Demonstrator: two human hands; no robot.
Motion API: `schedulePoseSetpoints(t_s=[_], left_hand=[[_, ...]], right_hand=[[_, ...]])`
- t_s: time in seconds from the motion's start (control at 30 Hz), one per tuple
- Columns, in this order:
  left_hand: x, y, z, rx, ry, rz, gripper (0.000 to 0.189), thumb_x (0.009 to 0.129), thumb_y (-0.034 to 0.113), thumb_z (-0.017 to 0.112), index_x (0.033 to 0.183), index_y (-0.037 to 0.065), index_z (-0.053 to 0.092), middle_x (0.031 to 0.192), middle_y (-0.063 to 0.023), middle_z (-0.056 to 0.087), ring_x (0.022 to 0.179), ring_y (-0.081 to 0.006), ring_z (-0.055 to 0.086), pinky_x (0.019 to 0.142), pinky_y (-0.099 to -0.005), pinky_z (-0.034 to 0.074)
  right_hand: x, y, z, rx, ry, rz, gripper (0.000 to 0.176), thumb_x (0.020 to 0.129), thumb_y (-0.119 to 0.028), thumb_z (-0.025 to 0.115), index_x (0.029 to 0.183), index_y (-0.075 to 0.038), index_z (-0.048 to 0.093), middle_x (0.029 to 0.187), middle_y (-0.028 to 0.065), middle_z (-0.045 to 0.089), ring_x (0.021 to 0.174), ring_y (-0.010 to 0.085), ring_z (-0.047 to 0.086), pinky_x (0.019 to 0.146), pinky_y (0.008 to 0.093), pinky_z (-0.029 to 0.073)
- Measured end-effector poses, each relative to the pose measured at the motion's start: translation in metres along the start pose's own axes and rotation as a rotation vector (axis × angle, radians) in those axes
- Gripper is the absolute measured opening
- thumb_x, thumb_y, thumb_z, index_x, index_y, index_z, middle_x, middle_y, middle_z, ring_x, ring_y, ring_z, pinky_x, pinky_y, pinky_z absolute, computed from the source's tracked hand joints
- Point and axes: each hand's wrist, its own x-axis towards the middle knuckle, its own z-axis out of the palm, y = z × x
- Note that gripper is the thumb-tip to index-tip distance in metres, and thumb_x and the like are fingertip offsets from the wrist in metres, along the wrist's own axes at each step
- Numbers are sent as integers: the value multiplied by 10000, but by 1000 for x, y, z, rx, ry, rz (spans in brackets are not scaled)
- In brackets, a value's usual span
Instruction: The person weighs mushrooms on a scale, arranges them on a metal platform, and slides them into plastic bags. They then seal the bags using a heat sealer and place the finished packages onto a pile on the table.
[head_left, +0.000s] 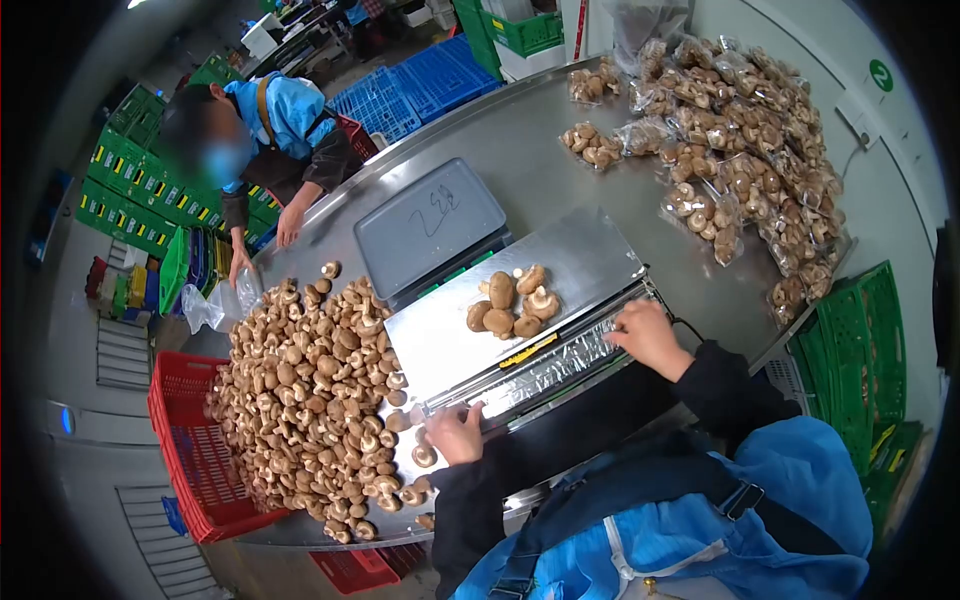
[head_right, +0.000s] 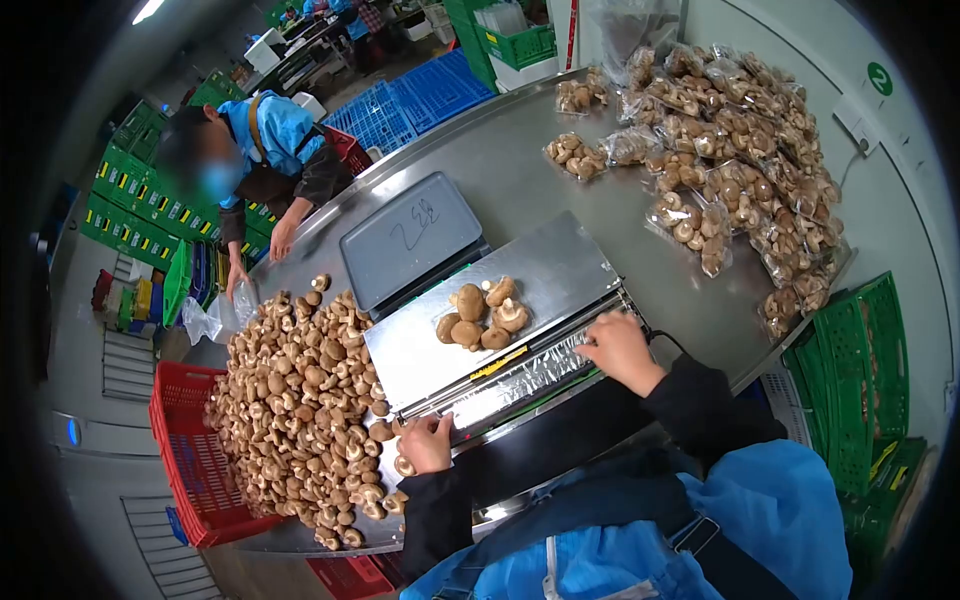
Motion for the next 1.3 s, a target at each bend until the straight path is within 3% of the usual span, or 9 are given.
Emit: schedulePoseSetpoints(t_s=[0.27,0.37,0.43,0.5,0.67,0.83,1.03,1.17,1.3], left_hand=[[58,-21,-79,-1356,-670,-337,155,922,195,540,827,73,523,688,-66,569,672,-178,545,622,-310,438],[105,-16,-89,-1751,-594,-205,169,916,219,586,904,89,479,736,-38,538,647,-173,538,649,-302,442],[137,7,-87,-2072,-517,-87,149,945,224,547,935,93,474,996,-148,567,941,-256,573,877,-384,464],[173,30,-62,-1895,-380,75,139,980,222,470,981,87,504,1344,-289,437,1300,-370,399,1121,-460,286],[191,20,65,-727,-217,63,173,970,202,468,911,45,424,985,-214,620,954,-334,614,809,-370,465],[159,28,63,-792,-402,157,92,943,57,519,961,21,436,745,-51,575,668,-93,532,598,-240,441],[109,16,37,-954,-778,-40,307,984,239,478,888,-12,626,701,-30,570,652,-119,500,614,-296,427],[92,35,16,-628,-413,203,323,996,215,424,833,-18,576,608,-89,505,560,-146,487,542,-305,393],[70,66,-30,-645,-215,204,332,992,196,410,796,-26,561,567,-71,477,458,-153,422,464,-313,366]], right_hand=[[33,10,-71,1422,-536,134,138,949,-158,516,887,-35,509,808,82,599,747,156,564,717,288,437],[70,-25,-96,1822,-405,20,133,950,-159,520,934,-41,463,848,136,616,803,229,600,763,352,459],[109,-48,-89,1865,-118,-58,144,957,-181,518,948,-54,450,1012,213,627,979,288,610,895,388,449],[151,-59,-66,1713,-17,-157,102,981,-140,467,941,-48,450,1109,185,610,1119,245,567,1012,352,406],[202,-29,58,868,-128,-114,122,943,-139,503,961,-22,471,936,128,644,927,225,618,801,349,480],[172,-34,40,531,-432,-111,154,871,-157,559,930,-20,520,820,157,627,795,295,622,681,392,468],[115,-14,31,693,-616,-135,272,929,-251,554,1053,-12,591,923,73,620,871,201,584,799,323,449],[99,-15,42,534,-208,-484,347,947,-335,513,941,2,593,806,140,585,772,309,555,714,366,442],[75,-46,-16,745,-364,-165,378,978,-329,459,815,-2,557,692,160,536,640,282,490,629,379,412]])
